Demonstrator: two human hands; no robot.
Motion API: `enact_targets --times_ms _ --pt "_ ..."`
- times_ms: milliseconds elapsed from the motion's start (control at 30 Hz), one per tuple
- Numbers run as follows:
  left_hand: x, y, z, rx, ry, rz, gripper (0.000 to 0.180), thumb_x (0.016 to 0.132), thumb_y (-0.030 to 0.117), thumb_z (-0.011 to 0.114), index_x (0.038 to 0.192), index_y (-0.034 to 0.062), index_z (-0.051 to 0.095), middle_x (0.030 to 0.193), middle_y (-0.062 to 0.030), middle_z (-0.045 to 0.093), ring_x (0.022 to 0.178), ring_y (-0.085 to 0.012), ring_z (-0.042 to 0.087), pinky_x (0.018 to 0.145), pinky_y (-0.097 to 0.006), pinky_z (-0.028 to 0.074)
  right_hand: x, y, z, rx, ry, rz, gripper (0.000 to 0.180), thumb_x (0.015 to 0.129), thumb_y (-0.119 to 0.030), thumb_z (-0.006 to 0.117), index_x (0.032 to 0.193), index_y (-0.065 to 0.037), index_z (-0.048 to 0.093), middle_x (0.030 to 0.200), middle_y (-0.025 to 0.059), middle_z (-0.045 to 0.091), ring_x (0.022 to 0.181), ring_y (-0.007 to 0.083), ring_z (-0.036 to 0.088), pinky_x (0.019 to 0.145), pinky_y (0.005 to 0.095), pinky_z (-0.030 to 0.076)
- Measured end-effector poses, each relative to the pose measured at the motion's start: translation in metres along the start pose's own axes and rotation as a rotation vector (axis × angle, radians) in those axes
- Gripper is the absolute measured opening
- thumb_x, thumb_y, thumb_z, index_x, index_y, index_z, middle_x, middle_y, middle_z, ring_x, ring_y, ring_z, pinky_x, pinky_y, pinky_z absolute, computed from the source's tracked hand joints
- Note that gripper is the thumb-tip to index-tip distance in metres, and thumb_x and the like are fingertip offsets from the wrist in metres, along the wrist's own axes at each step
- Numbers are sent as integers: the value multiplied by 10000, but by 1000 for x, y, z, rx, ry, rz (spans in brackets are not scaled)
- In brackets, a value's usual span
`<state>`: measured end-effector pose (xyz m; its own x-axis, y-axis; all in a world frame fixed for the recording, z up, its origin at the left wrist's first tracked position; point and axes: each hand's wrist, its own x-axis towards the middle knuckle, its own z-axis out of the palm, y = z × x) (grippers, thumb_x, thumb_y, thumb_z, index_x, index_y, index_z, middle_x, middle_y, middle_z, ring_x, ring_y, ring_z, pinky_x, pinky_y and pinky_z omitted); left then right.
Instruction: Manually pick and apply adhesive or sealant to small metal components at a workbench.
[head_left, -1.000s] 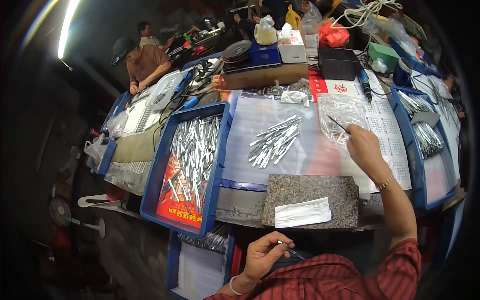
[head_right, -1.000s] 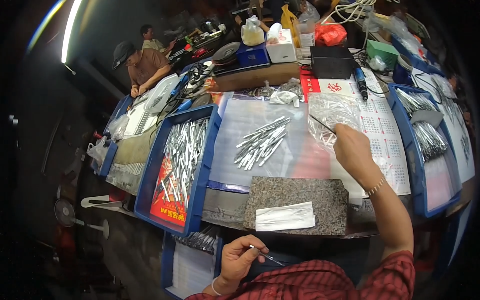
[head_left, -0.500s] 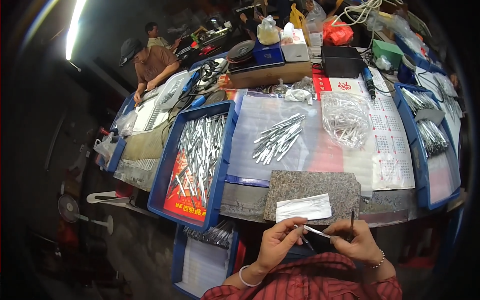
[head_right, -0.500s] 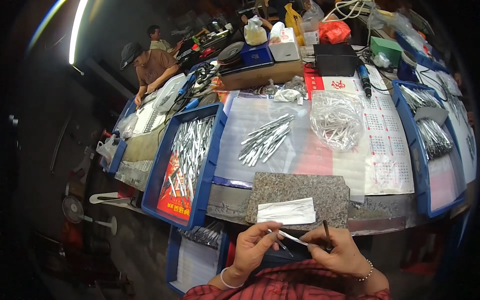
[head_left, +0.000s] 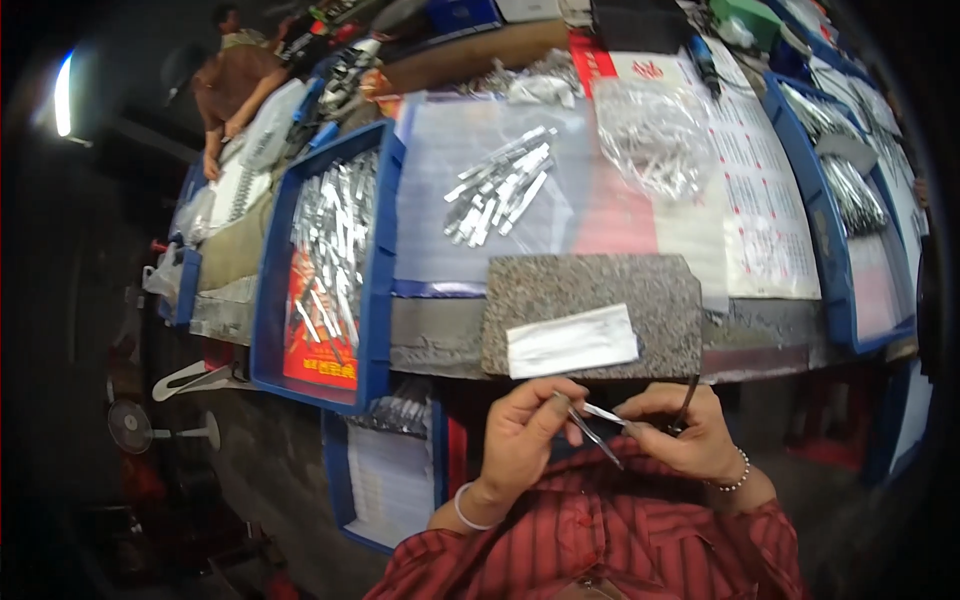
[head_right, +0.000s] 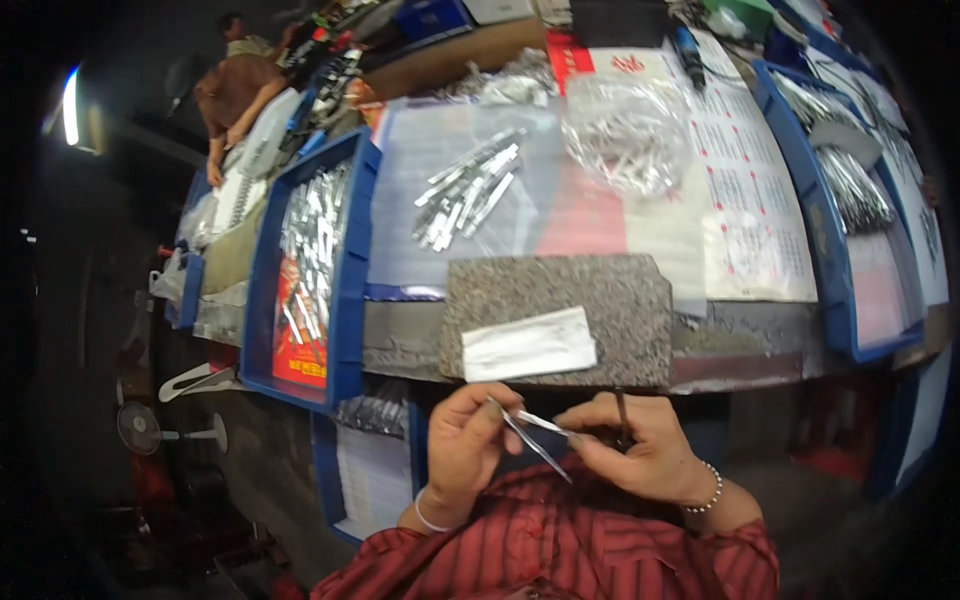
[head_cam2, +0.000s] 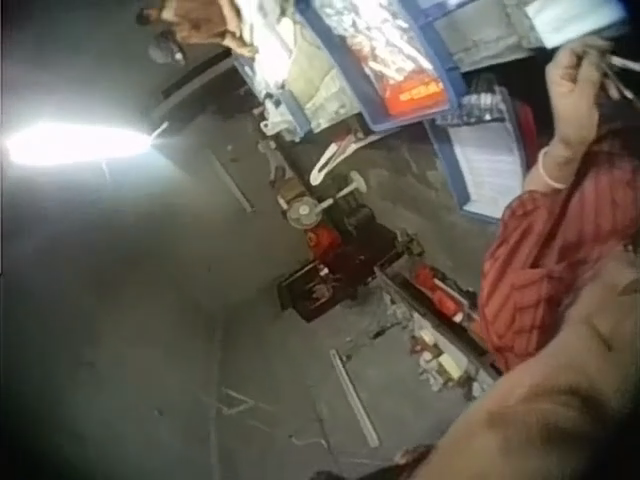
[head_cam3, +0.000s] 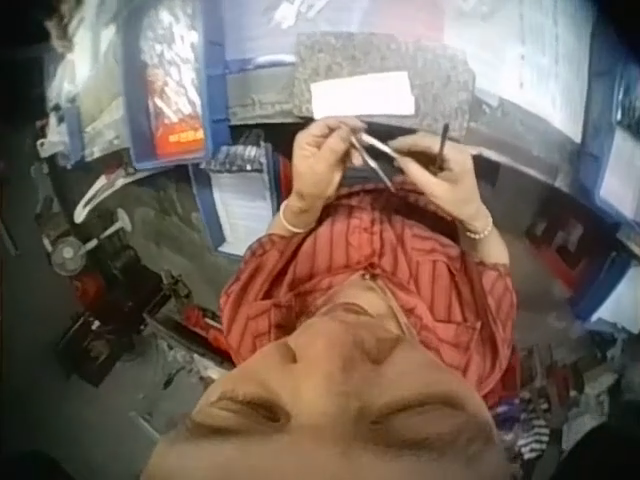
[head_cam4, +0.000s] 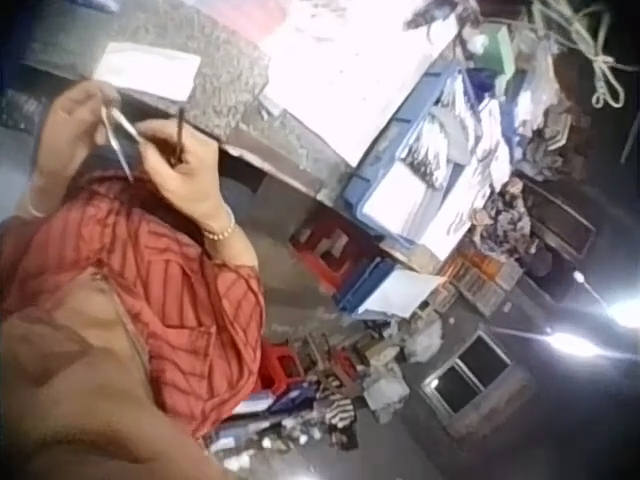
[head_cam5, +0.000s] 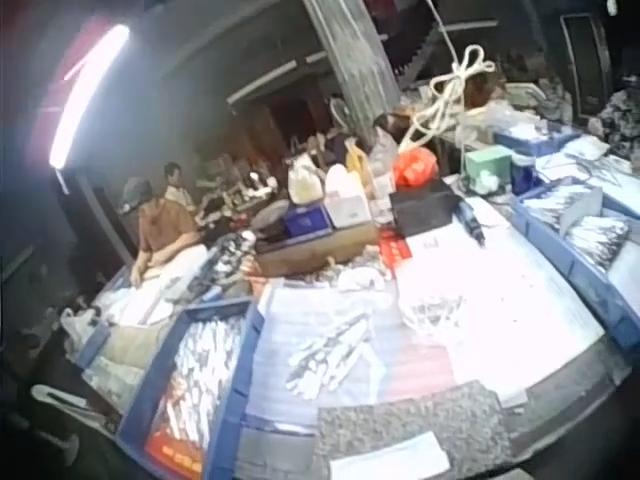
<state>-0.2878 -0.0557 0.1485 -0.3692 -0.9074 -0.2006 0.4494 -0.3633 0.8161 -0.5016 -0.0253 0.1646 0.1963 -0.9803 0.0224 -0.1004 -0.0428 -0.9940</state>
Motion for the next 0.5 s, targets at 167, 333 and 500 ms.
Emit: enact_targets --times_ms 167,333,500 --pt "5 -9 -7 -109 -2 -10 227 988 134 551 1114 -49 600 938 -113 641 689 -125 596 654 -226 494 2 -2 5 -63 23 -57 206 799 22 656 999 -10 696 728 58 612 578 116 571 515 239 425" --pt "5 -12 -5 -131 -16 -18 222 990 130 548 1110 -49 601 941 -115 641 696 -124 601 661 -228 496 2 2 12 -181 38 -187 308 746 38 670 1048 -21 682 667 54 538 524 135 543 465 267 410" --pt "2 -12 -4 -92 -4 5 217 990 121 546 1105 -54 600 947 -114 641 707 -124 610 675 -234 499 2 2 16 -265 43 -271 361 715 52 681 1069 -21 674 667 50 530 507 154 540 447 275 415"
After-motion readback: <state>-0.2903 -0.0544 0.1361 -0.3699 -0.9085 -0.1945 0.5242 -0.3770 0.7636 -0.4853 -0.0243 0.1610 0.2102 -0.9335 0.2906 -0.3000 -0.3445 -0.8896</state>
